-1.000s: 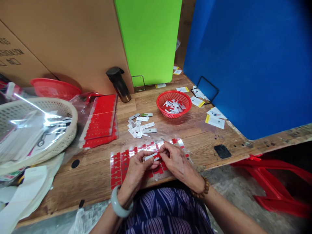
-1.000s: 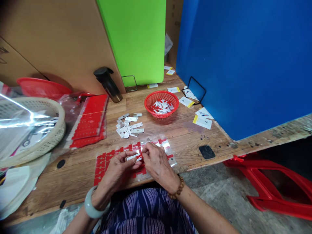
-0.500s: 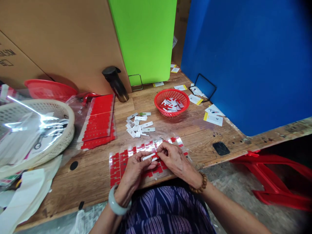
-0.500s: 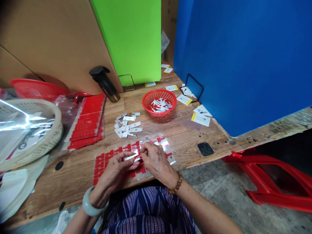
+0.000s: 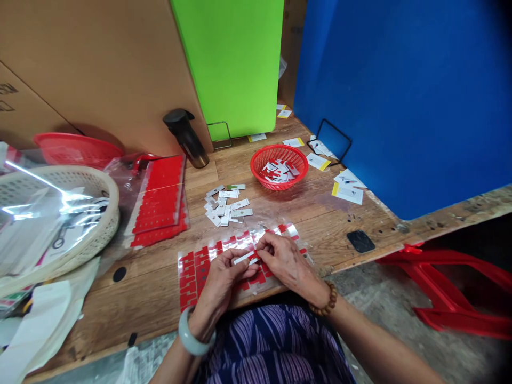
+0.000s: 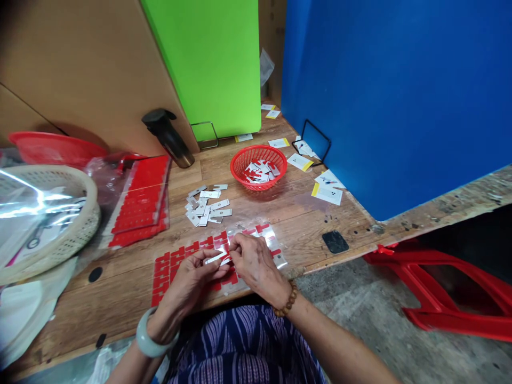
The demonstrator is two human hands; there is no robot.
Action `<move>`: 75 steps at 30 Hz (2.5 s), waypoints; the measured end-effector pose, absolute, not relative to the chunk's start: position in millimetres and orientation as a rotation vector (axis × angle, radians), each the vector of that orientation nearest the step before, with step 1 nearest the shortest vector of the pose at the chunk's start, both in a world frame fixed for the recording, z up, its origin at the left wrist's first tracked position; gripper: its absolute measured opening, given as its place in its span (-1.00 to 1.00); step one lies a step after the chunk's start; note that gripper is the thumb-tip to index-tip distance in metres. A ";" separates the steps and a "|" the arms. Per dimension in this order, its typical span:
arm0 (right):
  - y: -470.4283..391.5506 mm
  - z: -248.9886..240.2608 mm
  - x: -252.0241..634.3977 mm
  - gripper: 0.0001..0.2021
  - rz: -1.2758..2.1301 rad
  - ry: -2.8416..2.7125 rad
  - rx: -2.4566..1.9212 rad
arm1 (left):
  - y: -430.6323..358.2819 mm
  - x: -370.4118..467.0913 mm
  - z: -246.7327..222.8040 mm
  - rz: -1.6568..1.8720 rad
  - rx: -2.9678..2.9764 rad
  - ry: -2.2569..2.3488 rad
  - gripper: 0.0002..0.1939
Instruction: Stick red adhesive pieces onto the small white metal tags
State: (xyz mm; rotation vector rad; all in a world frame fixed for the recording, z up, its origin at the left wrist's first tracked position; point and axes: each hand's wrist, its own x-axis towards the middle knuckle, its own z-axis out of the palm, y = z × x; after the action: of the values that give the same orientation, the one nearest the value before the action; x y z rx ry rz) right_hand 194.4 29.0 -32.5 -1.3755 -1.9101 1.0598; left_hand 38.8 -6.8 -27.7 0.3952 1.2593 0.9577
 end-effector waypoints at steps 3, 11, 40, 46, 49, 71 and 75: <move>26.4 -31.7 194.1 -0.88 0.999 -1.945 -1.378 | -7.1 40.8 -26.4 0.939 0.420 1.261 -0.72; 23.6 -34.6 195.0 -0.88 0.949 -1.962 -1.352 | -6.0 45.7 -24.0 0.842 0.482 1.235 -0.68; 27.5 -24.1 183.4 -0.94 1.323 -1.597 -1.339 | -7.3 50.6 -27.2 1.046 0.602 1.292 -0.53; 33.1 -22.9 190.0 -0.93 1.348 -1.711 -1.258 | -10.1 47.2 -18.8 0.986 0.500 1.245 -0.47; 33.5 -21.8 190.9 -0.91 1.338 -1.770 -1.253 | -11.3 45.9 -18.1 0.956 0.483 1.233 -0.44; 23.9 -23.8 192.0 -0.90 1.027 -1.992 -1.373 | -14.8 48.0 -14.1 0.933 0.545 1.266 -0.43; 16.0 -21.8 190.7 -0.92 0.927 -2.028 -1.365 | -17.3 49.3 -16.5 0.948 0.576 1.271 -0.47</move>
State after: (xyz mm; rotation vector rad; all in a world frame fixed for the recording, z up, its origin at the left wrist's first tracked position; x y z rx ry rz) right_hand 190.7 16.0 -21.8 -1.3655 -2.0277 0.9272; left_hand 49.3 -17.3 -16.5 0.5764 1.2714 0.9484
